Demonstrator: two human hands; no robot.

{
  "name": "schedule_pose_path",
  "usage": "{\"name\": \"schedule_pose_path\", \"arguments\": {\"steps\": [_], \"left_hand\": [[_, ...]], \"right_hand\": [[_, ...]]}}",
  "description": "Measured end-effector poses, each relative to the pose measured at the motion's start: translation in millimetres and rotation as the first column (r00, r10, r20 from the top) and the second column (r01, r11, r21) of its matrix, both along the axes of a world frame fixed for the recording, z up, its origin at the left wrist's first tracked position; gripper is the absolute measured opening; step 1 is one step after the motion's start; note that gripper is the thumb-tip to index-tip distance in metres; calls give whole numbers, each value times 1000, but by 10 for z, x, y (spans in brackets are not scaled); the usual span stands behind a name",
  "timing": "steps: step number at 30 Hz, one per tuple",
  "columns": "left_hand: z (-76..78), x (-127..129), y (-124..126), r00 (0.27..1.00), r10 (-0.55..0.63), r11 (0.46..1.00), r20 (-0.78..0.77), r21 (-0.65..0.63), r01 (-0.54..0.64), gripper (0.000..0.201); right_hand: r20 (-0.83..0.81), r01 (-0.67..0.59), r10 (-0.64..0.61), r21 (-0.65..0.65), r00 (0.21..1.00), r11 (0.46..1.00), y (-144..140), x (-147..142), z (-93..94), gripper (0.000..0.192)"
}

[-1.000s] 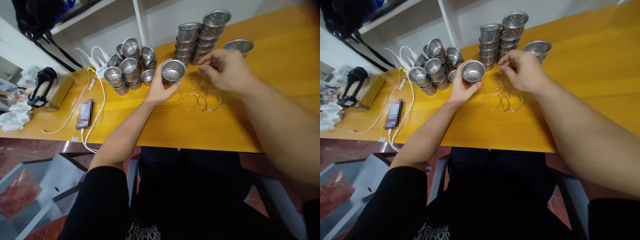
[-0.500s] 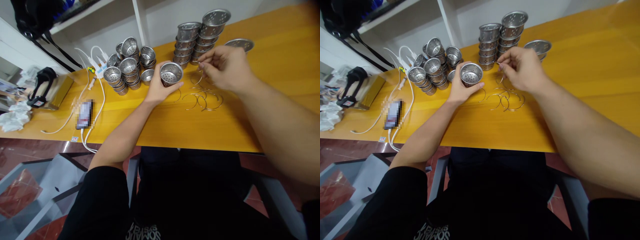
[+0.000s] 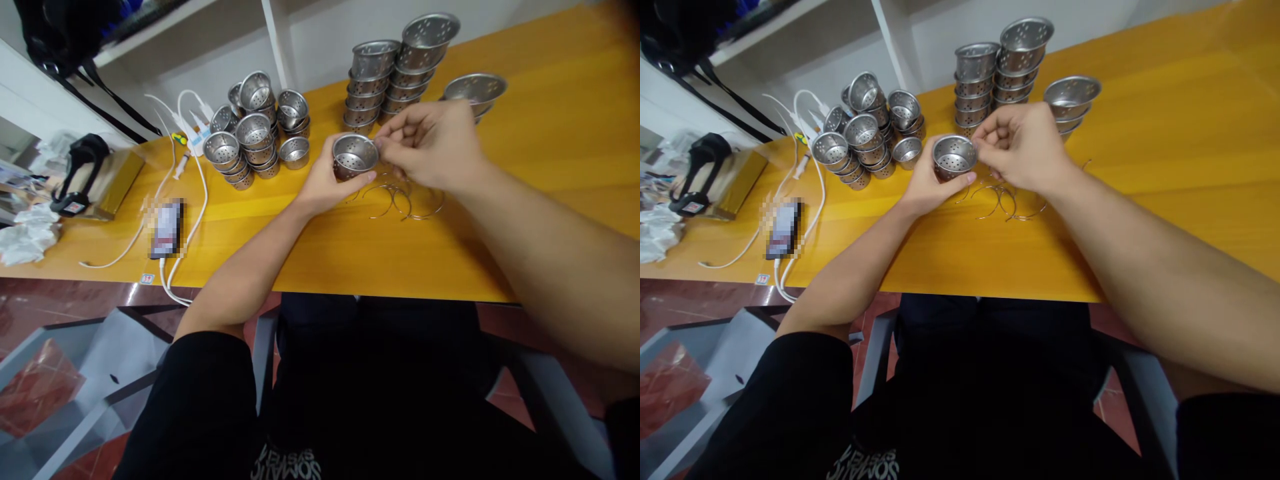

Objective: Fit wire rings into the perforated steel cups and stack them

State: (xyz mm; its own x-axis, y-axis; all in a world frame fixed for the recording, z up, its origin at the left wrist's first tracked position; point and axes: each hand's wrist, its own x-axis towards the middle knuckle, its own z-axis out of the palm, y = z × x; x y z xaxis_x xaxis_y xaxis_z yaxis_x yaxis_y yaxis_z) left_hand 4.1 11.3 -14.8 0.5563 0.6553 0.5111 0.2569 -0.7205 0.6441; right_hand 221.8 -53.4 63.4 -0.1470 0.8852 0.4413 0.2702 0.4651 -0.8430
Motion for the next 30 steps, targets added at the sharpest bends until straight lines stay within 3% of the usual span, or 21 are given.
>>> {"name": "schedule_pose_path", "arguments": {"steps": [7,16,20,25,30], "left_hand": [[-1,65,-122,998,-59,997,-16,-41,58,106],[78,80,-182,1000,-18,994,7,-103,19,111],[159,75,-247,1000,4,992,3,-123,-4,105],[214,65,-275,1000,-17,989,-7,-148,16,99],[182,25,-183,996,-47,979,74,-193,61,92]], "right_hand": [[98,105,-110,50,989,993,36,-14,-32,20],[124,107,-114,66,986,992,52,-13,-80,45],[110,109,-115,55,987,992,60,-28,-100,47],[56,54,-55,25,997,998,41,-22,-59,47],[54,-161,161,-6,986,987,-50,38,58,60]]}}
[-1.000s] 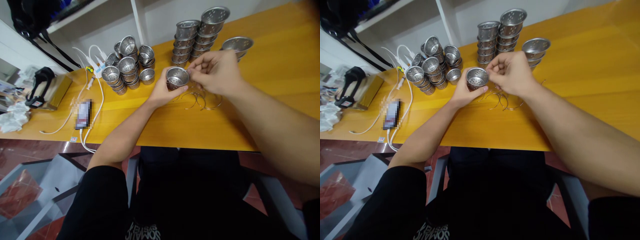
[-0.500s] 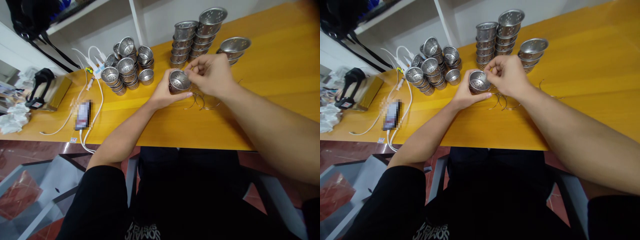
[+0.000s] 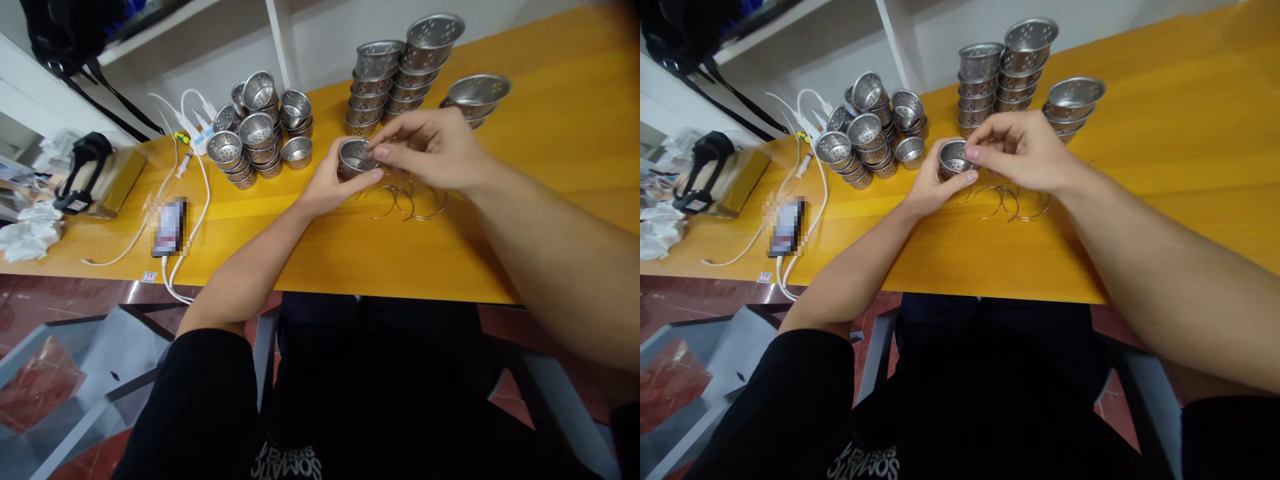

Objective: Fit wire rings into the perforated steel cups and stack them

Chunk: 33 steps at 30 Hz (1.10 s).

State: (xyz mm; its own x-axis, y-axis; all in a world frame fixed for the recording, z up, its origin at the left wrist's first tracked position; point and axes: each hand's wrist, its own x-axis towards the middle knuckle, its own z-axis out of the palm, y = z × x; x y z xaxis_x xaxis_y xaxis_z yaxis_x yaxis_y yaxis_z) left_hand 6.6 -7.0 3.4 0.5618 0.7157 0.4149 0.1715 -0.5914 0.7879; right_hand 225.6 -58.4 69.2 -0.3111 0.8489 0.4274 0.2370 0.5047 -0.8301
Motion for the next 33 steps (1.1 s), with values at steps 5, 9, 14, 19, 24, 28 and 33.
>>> {"name": "schedule_pose_path", "arguments": {"steps": [5,9,14,19,24,28,33], "left_hand": [[-10,-31,23,1000,1,1000,23,-19,0,86],[-47,-16,54,1000,14,1000,11,24,-14,94],[-98,-4,89,1000,13,997,-21,70,-12,91],[-49,-3,42,1000,14,998,-24,62,-13,84],[-59,-15,46,998,33,997,-57,74,-28,76],[-104,-25,76,998,30,997,-55,73,-26,77],[-105,-27,93,997,4,995,-72,99,3,92]], "right_hand": [[-60,-110,106,-64,993,992,-29,2,39,63],[-90,-100,92,-94,992,991,-21,-34,48,65],[-114,-63,51,-111,992,992,-6,-57,28,68],[-67,-12,6,-95,998,995,25,-31,-38,59],[-31,26,-29,-88,999,996,30,-37,-64,44],[-31,24,-27,-92,999,995,4,-44,-11,47],[-14,26,-27,-54,1000,998,22,-14,-17,61]]}}
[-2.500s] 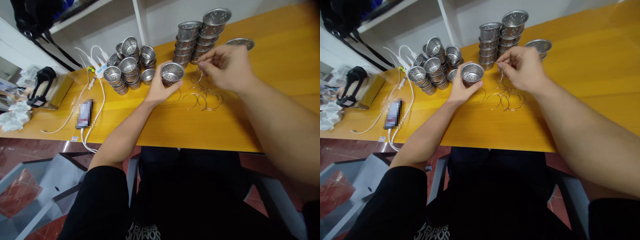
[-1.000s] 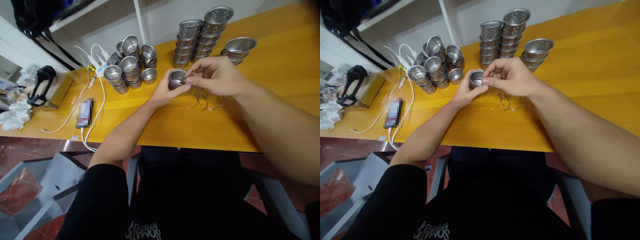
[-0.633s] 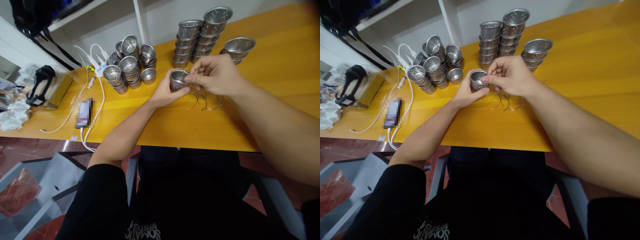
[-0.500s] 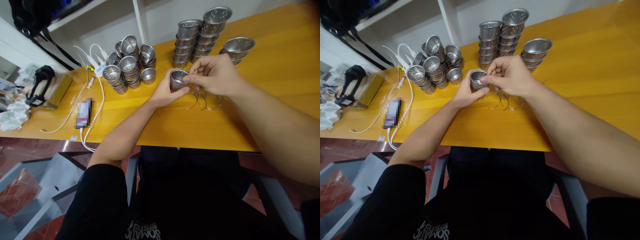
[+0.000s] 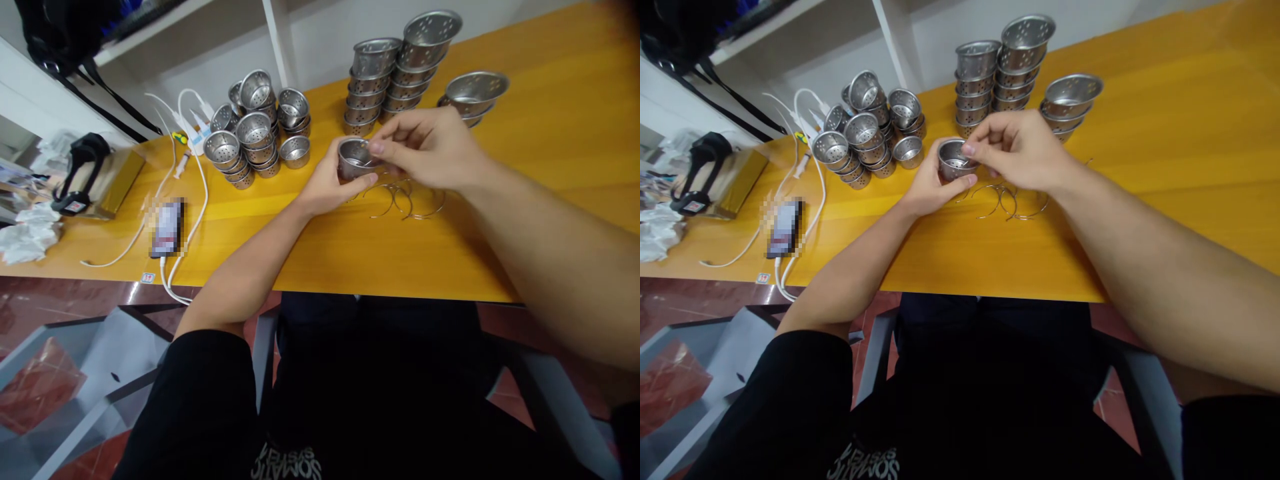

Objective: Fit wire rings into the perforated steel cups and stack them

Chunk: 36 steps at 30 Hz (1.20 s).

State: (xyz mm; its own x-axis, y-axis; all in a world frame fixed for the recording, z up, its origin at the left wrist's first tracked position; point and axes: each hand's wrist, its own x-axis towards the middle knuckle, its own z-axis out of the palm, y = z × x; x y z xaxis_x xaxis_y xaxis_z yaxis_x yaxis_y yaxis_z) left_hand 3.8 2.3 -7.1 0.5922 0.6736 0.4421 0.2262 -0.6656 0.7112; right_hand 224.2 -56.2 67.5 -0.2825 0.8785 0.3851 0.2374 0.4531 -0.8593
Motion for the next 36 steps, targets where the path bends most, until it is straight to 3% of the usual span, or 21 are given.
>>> {"name": "schedule_pose_path", "arguments": {"steps": [3,5,8,12,20,24,30,36], "left_hand": [[3,-8,21,1000,9,1000,5,12,-9,99],[-6,-21,49,1000,24,1000,20,19,-25,101],[-29,-41,94,999,44,998,19,39,-44,103],[-52,-50,118,998,54,994,10,95,-55,102],[15,-59,25,997,41,968,-61,251,-24,87],[77,-53,-73,990,81,959,-113,278,-46,83],[165,-104,-51,981,185,958,-59,234,-167,89],[360,-297,57,914,404,892,34,206,-402,104]], "right_hand": [[-32,104,-100,155,994,982,25,16,-49,60],[40,149,-163,242,986,959,24,34,-62,51],[179,114,-179,325,967,939,5,72,-45,32],[237,4,-101,379,966,925,19,118,-44,13],[391,-165,1,386,920,907,66,121,-146,33],[395,-200,35,383,918,902,74,116,-178,32],[312,-111,-29,422,950,900,47,104,-139,38],[209,-6,-77,371,975,929,20,113,-104,45]]}}
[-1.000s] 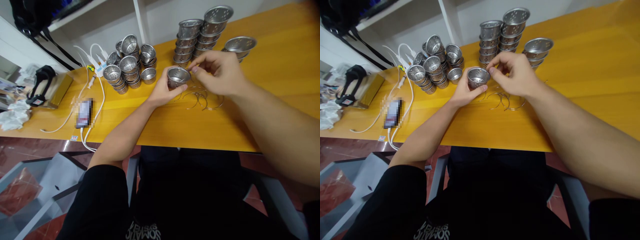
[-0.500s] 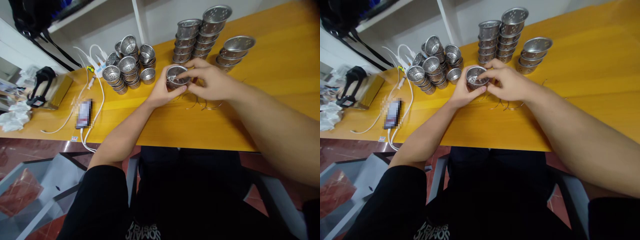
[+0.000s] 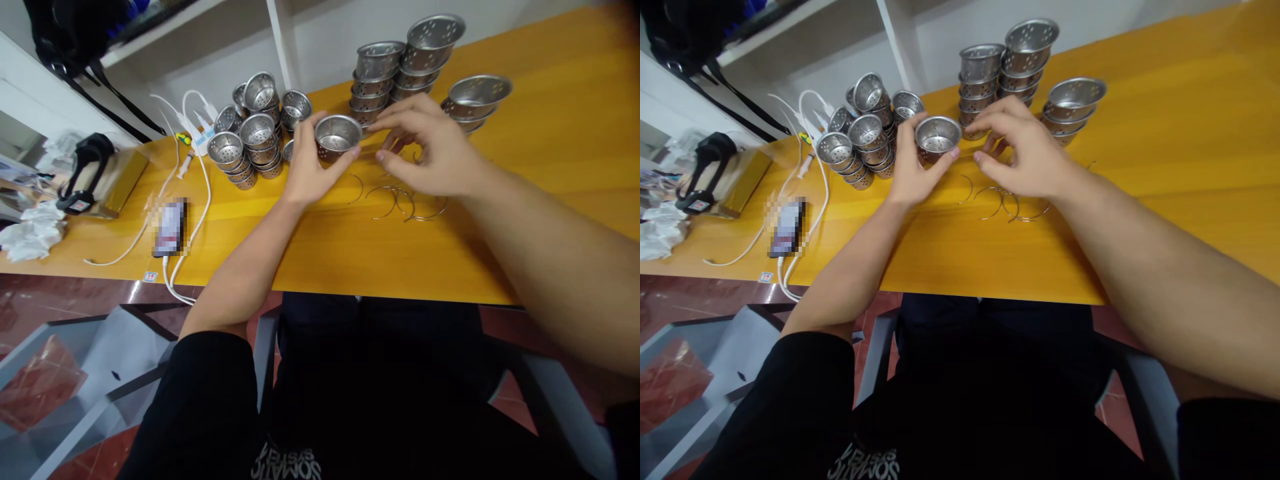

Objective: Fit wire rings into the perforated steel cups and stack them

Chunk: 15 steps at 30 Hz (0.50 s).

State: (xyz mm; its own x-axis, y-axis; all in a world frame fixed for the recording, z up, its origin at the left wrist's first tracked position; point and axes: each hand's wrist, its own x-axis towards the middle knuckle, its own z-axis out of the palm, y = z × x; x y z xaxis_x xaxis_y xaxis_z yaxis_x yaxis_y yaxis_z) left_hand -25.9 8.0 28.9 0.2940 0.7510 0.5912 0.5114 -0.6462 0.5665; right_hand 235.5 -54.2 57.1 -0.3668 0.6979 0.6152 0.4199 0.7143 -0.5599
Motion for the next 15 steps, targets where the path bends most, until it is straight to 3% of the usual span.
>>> {"name": "schedule_pose_path", "arguments": {"steps": [4,9,15], "left_hand": [[-39,-113,105,997,81,996,-21,-46,-82,103],[-137,-164,191,995,63,992,-72,-103,-70,101],[-46,-76,84,999,27,997,-25,-77,-29,97]], "right_hand": [[-2,-5,5,-10,1000,1000,33,4,-42,42],[3,-21,21,20,1000,1000,39,-9,-47,39],[1,-6,6,16,1000,1000,36,-7,-37,39]]}}
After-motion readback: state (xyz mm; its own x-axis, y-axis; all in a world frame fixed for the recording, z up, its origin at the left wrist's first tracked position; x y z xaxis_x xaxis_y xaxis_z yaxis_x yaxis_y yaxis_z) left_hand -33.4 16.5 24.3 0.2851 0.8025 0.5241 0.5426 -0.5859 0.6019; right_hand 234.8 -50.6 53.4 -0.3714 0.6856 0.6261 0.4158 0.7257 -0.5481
